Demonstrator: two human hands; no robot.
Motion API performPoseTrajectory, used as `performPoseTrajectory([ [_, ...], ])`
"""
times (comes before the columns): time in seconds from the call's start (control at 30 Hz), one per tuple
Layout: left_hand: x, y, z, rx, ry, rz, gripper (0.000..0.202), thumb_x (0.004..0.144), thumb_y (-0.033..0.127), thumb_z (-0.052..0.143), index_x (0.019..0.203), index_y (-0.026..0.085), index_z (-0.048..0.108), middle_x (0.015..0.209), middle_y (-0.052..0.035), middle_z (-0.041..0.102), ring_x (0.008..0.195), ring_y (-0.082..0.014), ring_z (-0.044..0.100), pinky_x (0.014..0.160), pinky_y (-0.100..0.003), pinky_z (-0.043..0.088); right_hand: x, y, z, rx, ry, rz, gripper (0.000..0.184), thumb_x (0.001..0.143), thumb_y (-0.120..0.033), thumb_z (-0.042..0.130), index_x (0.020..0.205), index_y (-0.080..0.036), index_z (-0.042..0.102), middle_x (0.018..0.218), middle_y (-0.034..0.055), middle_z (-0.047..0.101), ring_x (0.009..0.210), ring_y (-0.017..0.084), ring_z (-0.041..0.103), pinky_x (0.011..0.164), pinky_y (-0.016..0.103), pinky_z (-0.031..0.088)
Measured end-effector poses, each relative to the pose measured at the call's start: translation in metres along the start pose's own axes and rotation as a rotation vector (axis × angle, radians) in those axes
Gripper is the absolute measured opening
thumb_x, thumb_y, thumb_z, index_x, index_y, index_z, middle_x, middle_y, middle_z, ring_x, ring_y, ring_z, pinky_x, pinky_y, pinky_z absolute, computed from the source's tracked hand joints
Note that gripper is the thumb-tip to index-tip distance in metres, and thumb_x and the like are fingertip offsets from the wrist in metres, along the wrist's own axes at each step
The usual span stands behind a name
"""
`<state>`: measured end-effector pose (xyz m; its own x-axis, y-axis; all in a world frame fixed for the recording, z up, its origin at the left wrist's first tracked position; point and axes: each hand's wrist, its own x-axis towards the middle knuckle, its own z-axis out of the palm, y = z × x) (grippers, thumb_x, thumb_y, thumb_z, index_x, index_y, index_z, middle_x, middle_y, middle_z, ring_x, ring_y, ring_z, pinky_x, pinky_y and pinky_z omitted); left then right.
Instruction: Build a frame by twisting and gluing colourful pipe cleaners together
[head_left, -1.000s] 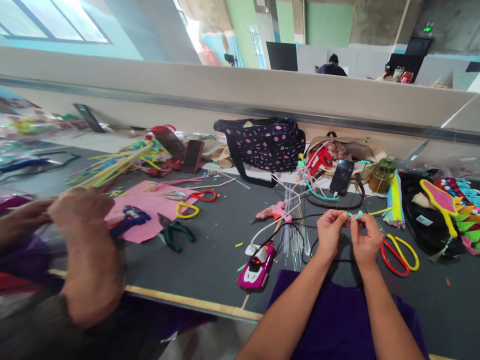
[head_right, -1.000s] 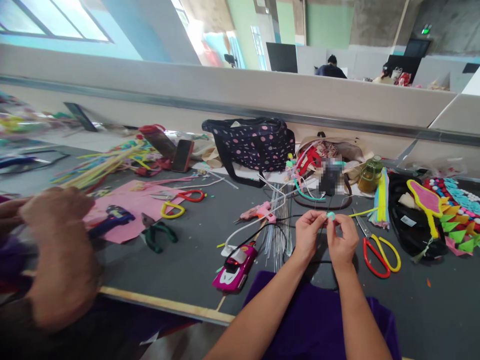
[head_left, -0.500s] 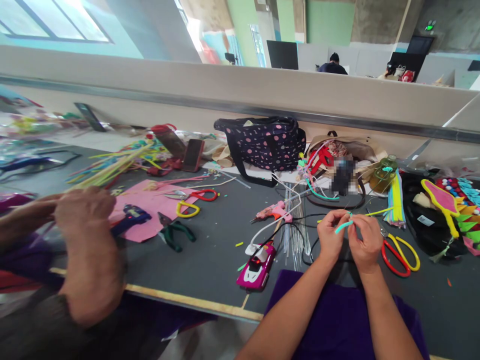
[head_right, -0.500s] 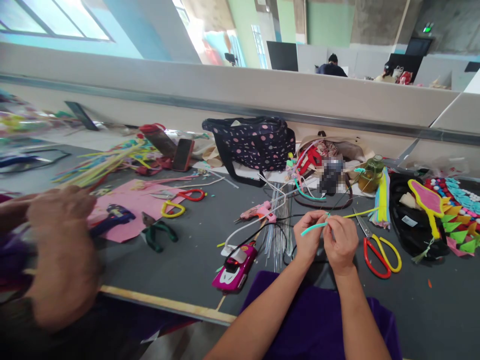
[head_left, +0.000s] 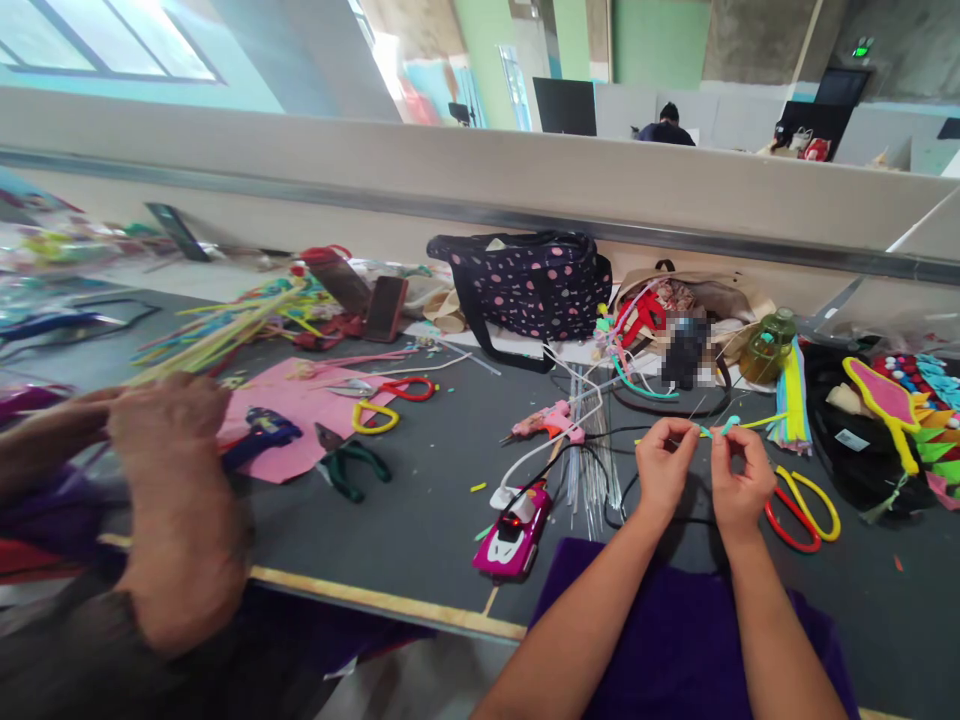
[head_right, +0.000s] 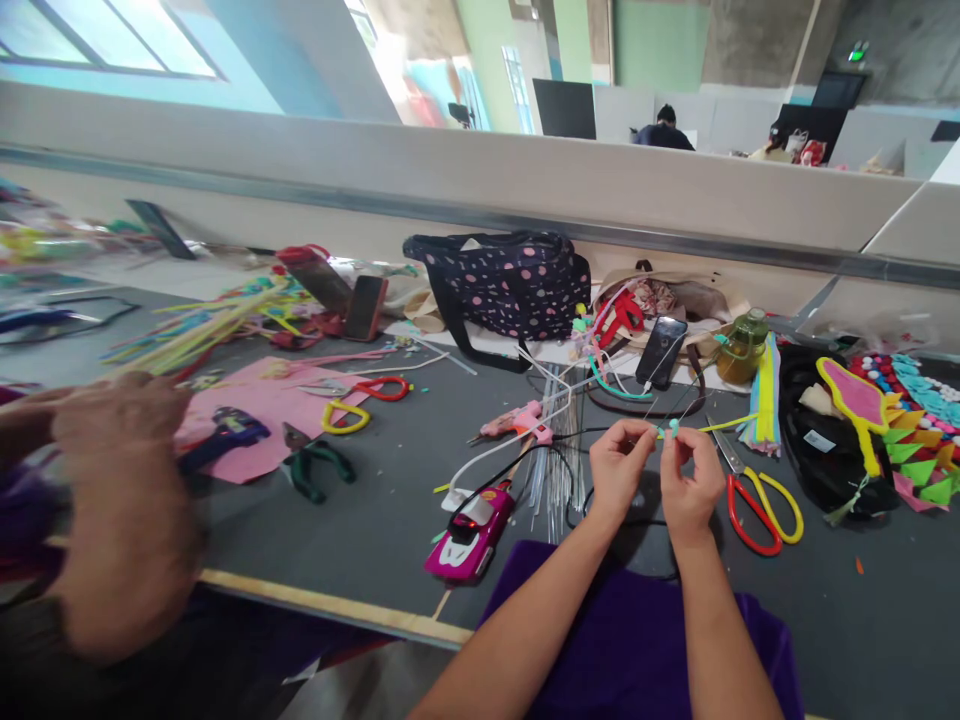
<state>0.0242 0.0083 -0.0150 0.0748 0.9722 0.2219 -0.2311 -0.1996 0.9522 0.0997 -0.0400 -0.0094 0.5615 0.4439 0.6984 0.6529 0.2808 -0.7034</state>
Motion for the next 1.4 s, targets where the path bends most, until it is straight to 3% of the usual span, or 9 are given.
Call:
performPoseTrajectory([
  [0.17, -0.003, 0.002, -0.001, 0.095, -0.040, 0.111, 0.011, 0.077, 0.028, 0.068, 0.070, 0.020, 0.069, 0.075, -0.0043, 0.067, 0.071, -0.0155, 0.059, 0.064, -0.025, 0.043, 0.002, 0.007, 0.001, 0.095, 0.056, 0.226, 0.023, 0.083, -0.039, 0.063, 0.082, -0.017, 0.062, 0.074, 0.0030, 0.065, 0.065, 0.015, 0.059, 0.062, 0.028, 0.049],
  [0.33, -0.006, 0.004, -0.001, 0.128, -0.114, 0.162, 0.011, 0.079, 0.029, 0.066, 0.072, 0.022, 0.071, 0.080, -0.0062, 0.069, 0.075, -0.0172, 0.061, 0.071, -0.027, 0.045, 0.007, 0.007, 0.000, 0.105, 0.104, 0.273, 0.027, 0.079, -0.042, 0.067, 0.081, -0.016, 0.065, 0.073, 0.0029, 0.064, 0.064, 0.014, 0.059, 0.061, 0.027, 0.050],
  [0.57, -0.009, 0.008, 0.001, 0.074, -0.110, 0.136, 0.009, 0.076, 0.029, 0.069, 0.071, 0.023, 0.072, 0.080, -0.0068, 0.070, 0.076, -0.0180, 0.062, 0.073, -0.028, 0.046, 0.011, 0.002, -0.002, 0.206, 0.141, 0.402, 0.031, 0.075, -0.045, 0.071, 0.082, -0.017, 0.060, 0.066, -0.0016, 0.060, 0.049, 0.011, 0.058, 0.045, 0.023, 0.048],
  [0.77, -0.009, 0.004, 0.001, 0.071, -0.155, 0.112, 0.011, 0.076, 0.030, 0.069, 0.070, 0.022, 0.072, 0.081, -0.0076, 0.070, 0.078, -0.0179, 0.062, 0.072, -0.027, 0.047, 0.013, -0.001, -0.003, 0.223, 0.135, 0.383, 0.028, 0.076, -0.042, 0.071, 0.081, -0.016, 0.061, 0.067, -0.0008, 0.061, 0.049, 0.011, 0.059, 0.044, 0.022, 0.049],
  [0.97, -0.001, 0.004, 0.003, -0.177, -0.170, -0.233, 0.024, 0.065, 0.036, 0.078, 0.068, 0.015, 0.067, 0.066, -0.0032, 0.065, 0.055, -0.0113, 0.056, 0.050, -0.021, 0.042, 0.012, -0.006, 0.000, 0.286, 0.137, 0.366, 0.030, 0.076, -0.042, 0.071, 0.089, -0.016, 0.062, 0.078, 0.0034, 0.065, 0.059, 0.015, 0.064, 0.048, 0.027, 0.053],
  [1.1, 0.006, 0.006, -0.001, -0.376, -0.205, -0.443, 0.030, 0.059, 0.035, 0.082, 0.065, 0.014, 0.062, 0.061, 0.0005, 0.061, 0.050, -0.0083, 0.054, 0.044, -0.018, 0.039, 0.017, -0.002, -0.003, 0.315, 0.255, 0.395, 0.024, 0.079, -0.039, 0.068, 0.085, -0.017, 0.060, 0.065, -0.0024, 0.058, 0.047, 0.008, 0.051, 0.042, 0.020, 0.042],
  [1.2, 0.008, 0.006, -0.004, -0.487, -0.269, -0.556, 0.030, 0.057, 0.032, 0.083, 0.066, 0.014, 0.061, 0.066, -0.0005, 0.063, 0.049, -0.0072, 0.055, 0.043, -0.018, 0.039, 0.023, 0.008, -0.005, 0.451, 0.297, 0.515, 0.025, 0.076, -0.038, 0.070, 0.079, -0.018, 0.057, 0.063, -0.0046, 0.055, 0.043, 0.005, 0.041, 0.038, 0.018, 0.033],
  [1.3, 0.008, 0.006, -0.006, -0.534, -0.368, -0.623, 0.028, 0.059, 0.030, 0.082, 0.066, 0.014, 0.060, 0.068, -0.0021, 0.066, 0.047, -0.0060, 0.052, 0.042, -0.018, 0.039, 0.027, 0.019, -0.006, 0.628, 0.107, 0.734, 0.029, 0.066, -0.038, 0.077, 0.076, -0.017, 0.059, 0.062, -0.0047, 0.054, 0.043, 0.004, 0.037, 0.036, 0.016, 0.025],
  [1.4, 0.007, 0.008, -0.007, -0.519, -0.481, -0.700, 0.027, 0.058, 0.029, 0.082, 0.064, 0.014, 0.060, 0.059, -0.0007, 0.063, 0.043, -0.0057, 0.050, 0.041, -0.018, 0.038, 0.028, 0.026, -0.008, 0.763, -0.125, 0.887, 0.032, 0.058, -0.037, 0.081, 0.073, -0.016, 0.062, 0.059, -0.0053, 0.052, 0.045, 0.004, 0.038, 0.036, 0.015, 0.024],
])
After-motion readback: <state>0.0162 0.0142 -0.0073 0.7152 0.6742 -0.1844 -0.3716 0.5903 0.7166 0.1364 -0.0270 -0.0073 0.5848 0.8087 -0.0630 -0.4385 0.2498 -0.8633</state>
